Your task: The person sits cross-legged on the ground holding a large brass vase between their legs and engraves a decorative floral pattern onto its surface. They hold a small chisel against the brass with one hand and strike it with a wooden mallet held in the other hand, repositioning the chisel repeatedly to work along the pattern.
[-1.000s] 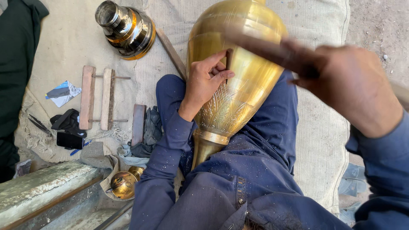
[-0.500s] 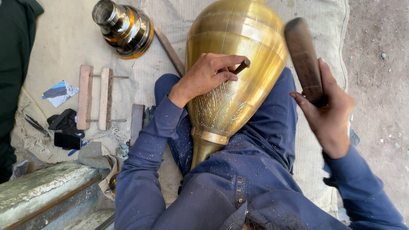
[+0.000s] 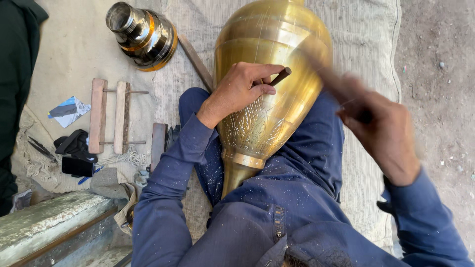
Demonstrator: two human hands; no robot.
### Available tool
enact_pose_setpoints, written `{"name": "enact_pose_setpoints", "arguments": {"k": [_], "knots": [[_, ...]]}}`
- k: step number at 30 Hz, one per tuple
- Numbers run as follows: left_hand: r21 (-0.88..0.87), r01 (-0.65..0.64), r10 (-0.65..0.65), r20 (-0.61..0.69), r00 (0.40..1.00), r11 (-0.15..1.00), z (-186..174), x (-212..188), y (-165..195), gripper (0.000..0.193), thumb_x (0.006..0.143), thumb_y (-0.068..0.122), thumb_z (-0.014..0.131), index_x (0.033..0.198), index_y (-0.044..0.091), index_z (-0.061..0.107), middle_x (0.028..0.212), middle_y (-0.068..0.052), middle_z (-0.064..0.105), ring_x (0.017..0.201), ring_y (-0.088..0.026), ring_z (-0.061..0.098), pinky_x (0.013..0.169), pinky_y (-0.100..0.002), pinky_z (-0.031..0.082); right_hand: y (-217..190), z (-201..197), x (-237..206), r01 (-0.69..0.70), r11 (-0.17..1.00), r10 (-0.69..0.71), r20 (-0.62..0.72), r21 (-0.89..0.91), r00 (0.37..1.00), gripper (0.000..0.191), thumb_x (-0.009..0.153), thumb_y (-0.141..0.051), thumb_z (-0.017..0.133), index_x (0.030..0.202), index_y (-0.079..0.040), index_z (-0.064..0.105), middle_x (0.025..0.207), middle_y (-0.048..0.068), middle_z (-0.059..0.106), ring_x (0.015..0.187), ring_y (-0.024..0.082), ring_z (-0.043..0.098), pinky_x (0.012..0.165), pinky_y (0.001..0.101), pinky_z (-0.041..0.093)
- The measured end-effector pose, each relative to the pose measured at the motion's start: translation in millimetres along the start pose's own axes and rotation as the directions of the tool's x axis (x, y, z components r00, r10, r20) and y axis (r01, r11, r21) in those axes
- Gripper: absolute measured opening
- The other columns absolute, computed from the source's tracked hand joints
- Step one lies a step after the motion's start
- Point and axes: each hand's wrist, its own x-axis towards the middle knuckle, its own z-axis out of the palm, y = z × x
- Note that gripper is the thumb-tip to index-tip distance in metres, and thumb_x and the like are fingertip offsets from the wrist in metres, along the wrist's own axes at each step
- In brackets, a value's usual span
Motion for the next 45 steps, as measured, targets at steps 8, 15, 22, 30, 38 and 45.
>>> {"name": "enact_pose_setpoints", "arguments": {"k": [8,15,22,30,38,45], "knots": [[-0.048,0.037,-0.044,-0.150,0.988,0.998,7.7,-11.2,-7.3,0.046,0.088,0.010,0.082,0.132,0.010,0.068,0.091,-0.006,0.077,0.075,-0.012,0.075,0.066,-0.027,0.062,-21.5,-13.3,15.3,-0.128,0.875,0.194,0.098,-0.467,0.976,0.069,0.085,-0.025,0.089,0.149,-0.021,0.064,0.097,0.009,0.078,0.076,0.023,0.073,0.068,0.0364,0.057],[-0.465,-0.104,-0.222,-0.592,0.774,0.879,-6.7,-40.3,-49.8,0.038,0.101,0.005,0.073,0.137,0.007,0.059,0.093,-0.004,0.071,0.079,-0.013,0.070,0.070,-0.028,0.062,51.9,39.6,-19.0,-0.106,0.988,0.125,-0.180,0.113,0.976,0.076,0.086,-0.028,0.086,0.152,-0.006,0.056,0.118,0.018,0.074,0.099,0.024,0.074,0.084,0.0353,0.058],[-0.687,-0.189,-0.566,-0.698,0.439,0.702,4.7,-56.1,-86.9,0.034,0.102,0.010,0.060,0.135,0.007,0.052,0.092,-0.001,0.062,0.078,-0.009,0.061,0.064,-0.029,0.060,102.8,114.8,-88.9,-0.568,0.823,0.551,-0.254,0.010,0.795,0.052,0.099,-0.030,0.075,0.140,-0.001,0.065,0.103,0.024,0.073,0.090,0.034,0.072,0.082,0.0443,0.055],[-0.551,-0.128,-0.448,-0.774,0.448,0.825,30.4,-58.7,-92.5,0.016,0.111,0.016,0.052,0.117,0.003,0.059,0.085,0.002,0.051,0.074,-0.007,0.048,0.068,-0.022,0.043,100.0,121.2,-102.5,-0.520,0.853,0.488,-0.286,-0.045,0.825,0.050,0.098,-0.020,0.069,0.142,0.001,0.064,0.112,0.026,0.073,0.099,0.039,0.070,0.090,0.0464,0.054],[-0.271,0.177,-0.323,-0.776,0.542,0.946,28.7,-65.1,-86.5,0.021,0.111,0.021,0.050,0.105,0.003,0.059,0.088,-0.007,0.066,0.079,-0.015,0.060,0.072,-0.031,0.050,34.1,122.6,-34.6,-0.228,0.932,0.326,-0.379,0.280,0.866,0.046,0.110,-0.023,0.054,0.150,-0.001,0.050,0.122,0.017,0.072,0.113,0.030,0.065,0.099,0.0429,0.051],[-0.282,0.283,-0.397,-0.733,0.553,0.917,27.5,-65.3,-94.2,0.023,0.108,0.022,0.053,0.105,0.001,0.063,0.085,-0.013,0.067,0.077,-0.018,0.062,0.072,-0.034,0.050,15.2,165.4,-16.4,-0.139,0.990,0.134,-0.324,0.007,0.936,0.053,0.118,-0.035,0.034,0.155,-0.001,0.049,0.130,0.024,0.066,0.125,0.038,0.059,0.108,0.0458,0.045]]}}
